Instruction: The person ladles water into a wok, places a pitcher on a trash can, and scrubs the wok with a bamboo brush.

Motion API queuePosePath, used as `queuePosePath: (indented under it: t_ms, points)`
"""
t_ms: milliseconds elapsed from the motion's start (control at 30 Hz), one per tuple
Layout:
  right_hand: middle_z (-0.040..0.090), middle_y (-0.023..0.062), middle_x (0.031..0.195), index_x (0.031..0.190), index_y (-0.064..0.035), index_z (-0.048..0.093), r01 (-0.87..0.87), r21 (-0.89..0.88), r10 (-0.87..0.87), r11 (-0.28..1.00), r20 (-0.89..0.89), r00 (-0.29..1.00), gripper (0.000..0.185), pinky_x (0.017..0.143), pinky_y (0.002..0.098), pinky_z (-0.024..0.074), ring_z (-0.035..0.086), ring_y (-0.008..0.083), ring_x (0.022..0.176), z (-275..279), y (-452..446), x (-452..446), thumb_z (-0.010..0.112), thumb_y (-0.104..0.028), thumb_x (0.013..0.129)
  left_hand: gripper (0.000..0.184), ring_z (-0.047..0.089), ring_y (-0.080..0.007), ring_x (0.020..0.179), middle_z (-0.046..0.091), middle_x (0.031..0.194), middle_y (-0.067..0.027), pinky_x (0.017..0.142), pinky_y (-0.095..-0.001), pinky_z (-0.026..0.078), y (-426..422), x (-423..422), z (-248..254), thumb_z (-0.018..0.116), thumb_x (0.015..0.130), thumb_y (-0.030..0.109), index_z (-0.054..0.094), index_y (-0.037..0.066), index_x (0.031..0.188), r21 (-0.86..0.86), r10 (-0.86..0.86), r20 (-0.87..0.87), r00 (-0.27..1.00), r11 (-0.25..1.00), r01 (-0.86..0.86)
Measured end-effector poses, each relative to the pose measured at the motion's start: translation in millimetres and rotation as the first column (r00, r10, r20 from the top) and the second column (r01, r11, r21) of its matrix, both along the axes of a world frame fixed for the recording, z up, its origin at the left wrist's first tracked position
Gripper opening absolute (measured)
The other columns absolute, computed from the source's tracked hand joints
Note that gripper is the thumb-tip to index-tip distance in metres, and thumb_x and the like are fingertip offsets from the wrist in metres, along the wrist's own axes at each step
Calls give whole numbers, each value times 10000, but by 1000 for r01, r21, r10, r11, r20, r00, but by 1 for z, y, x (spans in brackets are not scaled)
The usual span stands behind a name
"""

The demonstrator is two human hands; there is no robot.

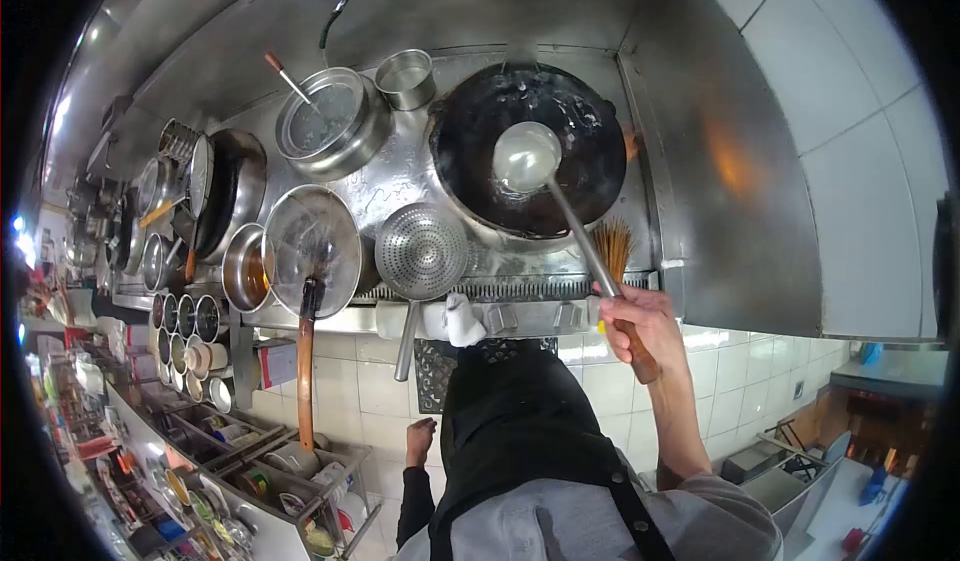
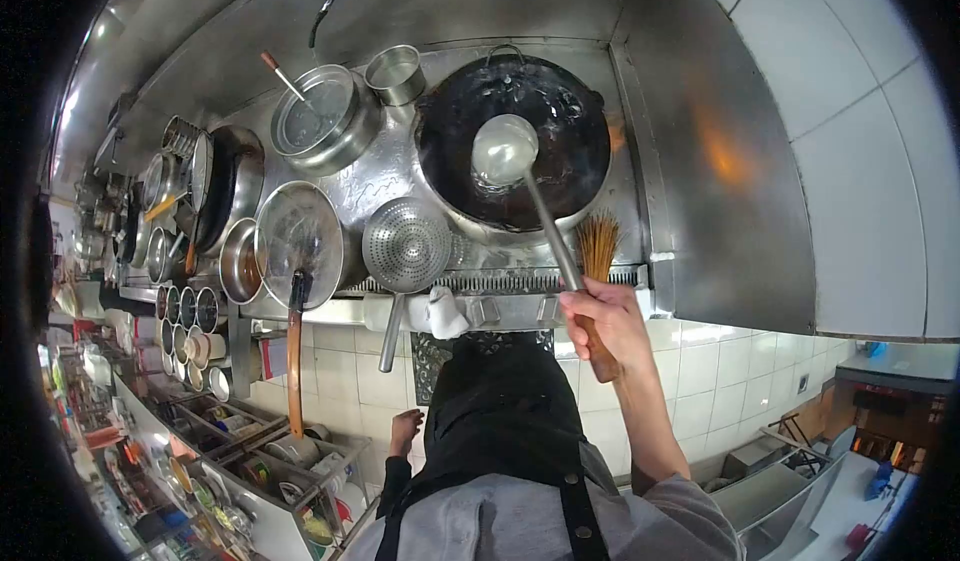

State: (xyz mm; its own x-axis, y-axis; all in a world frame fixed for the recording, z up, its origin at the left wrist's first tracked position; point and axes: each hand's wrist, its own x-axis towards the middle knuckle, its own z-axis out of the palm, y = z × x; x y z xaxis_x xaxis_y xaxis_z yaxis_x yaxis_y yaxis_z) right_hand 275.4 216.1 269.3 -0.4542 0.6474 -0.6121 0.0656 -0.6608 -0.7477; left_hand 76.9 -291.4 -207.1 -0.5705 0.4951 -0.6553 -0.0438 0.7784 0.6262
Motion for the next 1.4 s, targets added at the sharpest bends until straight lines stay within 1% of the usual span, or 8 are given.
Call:
queuePosePath:
  t_ms: [67, 267, 433, 533, 600, 933, 1100, 1400]
  points:
    - [483, 29, 529, 872, 26, 582, -7, 86, -2, 996, 95, 995, 128, 325, 268, 359, 439, 97, 373, -7, 4, 30, 637, -90, 867, 224, 635, -116, 662, 699, 802, -134, 565, -278, 487, 10, 28, 52, 553, 856, 115, 726, 27, 966, -135, 450, 231, 863, 893, -429]
    - [504, 71, 546, 845, 41, 533, -106, 540, -138, 835, 391, 910, 93, 328, 321, 395, 466, 152, 362, -34, -20, 88, 561, -42, 875, 190, 690, -281, 791, 695, 862, -176, 629, -405, 515, -16, 31, 49, 559, 824, 203, 705, 90, 869, -242, -460, -131, 878, 874, 422]
    - [519, 127, 558, 879, 60, 489, -280, 646, -338, 710, 662, 669, 95, 359, 373, 424, 529, 192, 401, -197, -58, 143, 524, -26, 859, 183, 592, -168, 608, 651, 736, -59, 505, -334, 449, 11, 3, 64, 582, 828, 192, 671, 37, 790, -255, 380, 314, 870, 917, -308]
    - [575, 202, 651, 907, 67, 507, -247, 654, -345, 715, 638, 688, 124, 533, 448, 470, 609, 333, 574, -270, -74, 153, 528, 3, 803, 189, 603, -176, 619, 663, 748, -74, 528, -340, 455, 12, -36, -3, 557, 861, 175, 664, 25, 817, -444, -843, -357, 403, 533, 720]
    - [626, 269, 743, 953, 81, 521, -284, 600, -330, 748, 707, 625, 192, 637, 489, 482, 633, 423, 691, -300, -84, 147, 529, 6, 777, 322, 684, -224, 792, 714, 912, -146, 667, -354, 527, 43, -41, 13, 613, 824, 229, 702, 30, 1060, -95, -120, -139, 983, 990, 107]
    - [637, 224, 1025, 1233, 64, 444, -769, 145, -312, 622, 947, -74, 555, 818, 535, 488, 645, 368, 933, -417, -47, 154, 433, -414, 952, 305, 661, -396, 911, 678, 965, -224, 840, -450, 524, 56, -35, 60, 570, 775, 266, 718, 63, 947, 27, -98, -137, 986, 994, 103]
    - [650, 308, 1003, 1003, 115, 623, -265, 415, -213, 871, 803, 556, 702, 905, 514, 453, 607, 440, 1043, -340, 4, 75, 399, -544, 903, 333, 657, -412, 905, 667, 936, -261, 810, -475, 527, 24, -41, 33, 569, 764, 274, 709, 18, 925, -101, -92, -28, 995, 991, 89]
    - [665, 153, 783, 818, 36, 653, 89, 462, -389, 882, 609, 692, 357, 379, 299, 429, 642, 230, 599, -334, 58, 105, 746, -305, 763, 320, 649, -419, 909, 674, 948, -244, 817, -463, 529, -59, -7, 16, 531, 787, 268, 710, 34, 911, -200, -114, -222, 968, 977, 69]
